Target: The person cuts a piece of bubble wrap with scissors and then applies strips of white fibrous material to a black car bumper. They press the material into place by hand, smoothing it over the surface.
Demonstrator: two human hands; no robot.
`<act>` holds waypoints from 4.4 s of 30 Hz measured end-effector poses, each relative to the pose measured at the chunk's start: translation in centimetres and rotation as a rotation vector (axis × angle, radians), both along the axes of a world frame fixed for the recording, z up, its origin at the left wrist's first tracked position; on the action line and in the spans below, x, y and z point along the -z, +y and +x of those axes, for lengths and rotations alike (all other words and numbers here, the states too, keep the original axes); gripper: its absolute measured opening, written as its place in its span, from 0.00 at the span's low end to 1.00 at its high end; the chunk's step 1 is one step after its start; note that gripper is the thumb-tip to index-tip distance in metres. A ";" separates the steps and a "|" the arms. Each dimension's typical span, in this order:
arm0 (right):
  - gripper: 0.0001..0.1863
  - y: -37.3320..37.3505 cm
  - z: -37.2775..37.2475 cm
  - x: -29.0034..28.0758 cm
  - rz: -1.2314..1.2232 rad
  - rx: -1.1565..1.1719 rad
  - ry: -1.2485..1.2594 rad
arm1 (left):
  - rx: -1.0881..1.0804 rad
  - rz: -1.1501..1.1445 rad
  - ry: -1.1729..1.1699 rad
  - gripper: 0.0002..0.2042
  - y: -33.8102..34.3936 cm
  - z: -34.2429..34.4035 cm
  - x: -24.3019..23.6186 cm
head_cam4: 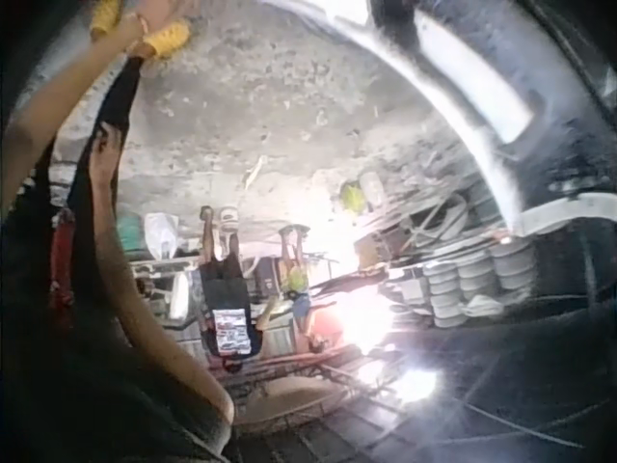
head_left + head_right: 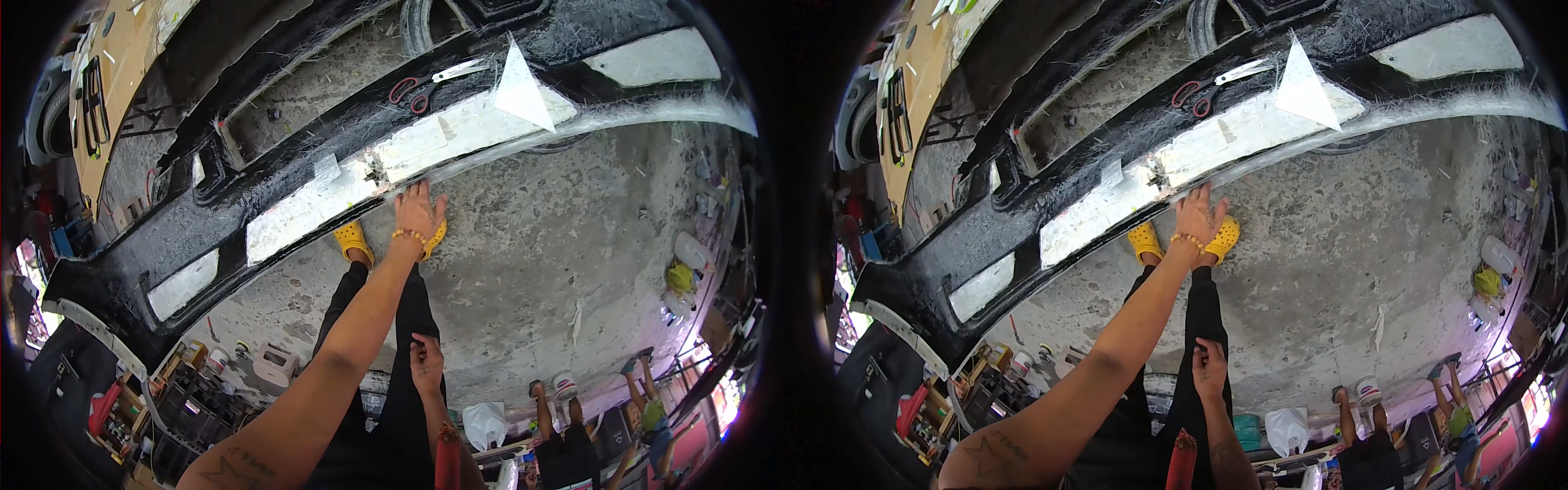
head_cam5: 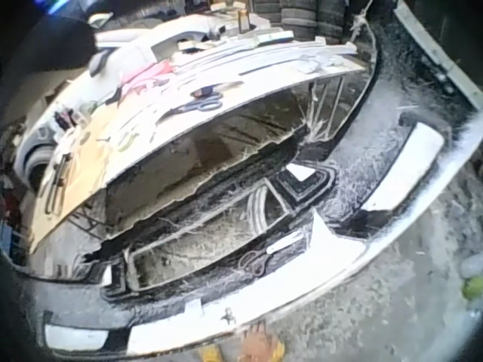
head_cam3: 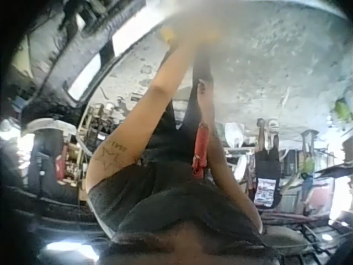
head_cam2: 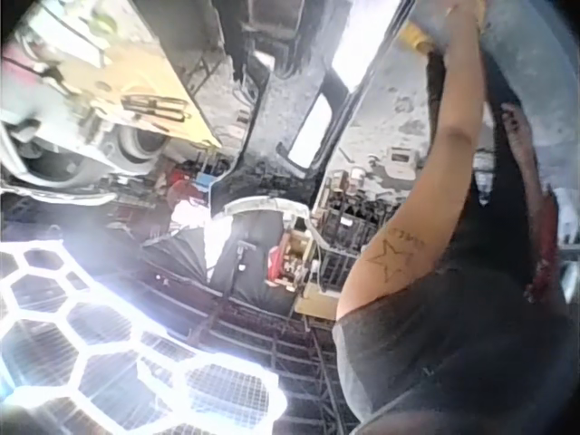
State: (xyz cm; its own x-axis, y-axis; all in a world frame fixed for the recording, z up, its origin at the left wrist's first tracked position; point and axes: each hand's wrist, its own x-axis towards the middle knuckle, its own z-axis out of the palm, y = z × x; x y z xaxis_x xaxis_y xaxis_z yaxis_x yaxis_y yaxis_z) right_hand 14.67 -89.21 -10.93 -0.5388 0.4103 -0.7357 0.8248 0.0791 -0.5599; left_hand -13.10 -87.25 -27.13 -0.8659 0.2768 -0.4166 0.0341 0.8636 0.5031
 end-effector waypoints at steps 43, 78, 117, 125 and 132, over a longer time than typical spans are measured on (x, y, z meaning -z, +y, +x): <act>0.08 -1.2 -0.2 0.7 0.066 -0.062 0.040 | -0.028 0.118 0.071 0.27 -1.6 1.0 -0.8; 0.08 1.7 -2.4 1.6 -0.012 -0.246 0.078 | -0.081 -0.128 -0.023 0.25 -2.9 0.7 0.5; 0.22 -4.2 -19.8 0.9 0.034 -0.400 0.113 | 0.317 0.730 -0.569 0.13 -24.4 2.6 -12.1; 0.24 -5.8 -18.3 4.4 -0.041 -0.149 0.183 | 0.175 0.454 -0.420 0.14 -24.0 4.3 -14.1; 0.23 -10.8 -19.1 4.6 -0.029 0.099 0.191 | 0.145 0.212 -0.174 0.14 -25.6 4.7 -14.8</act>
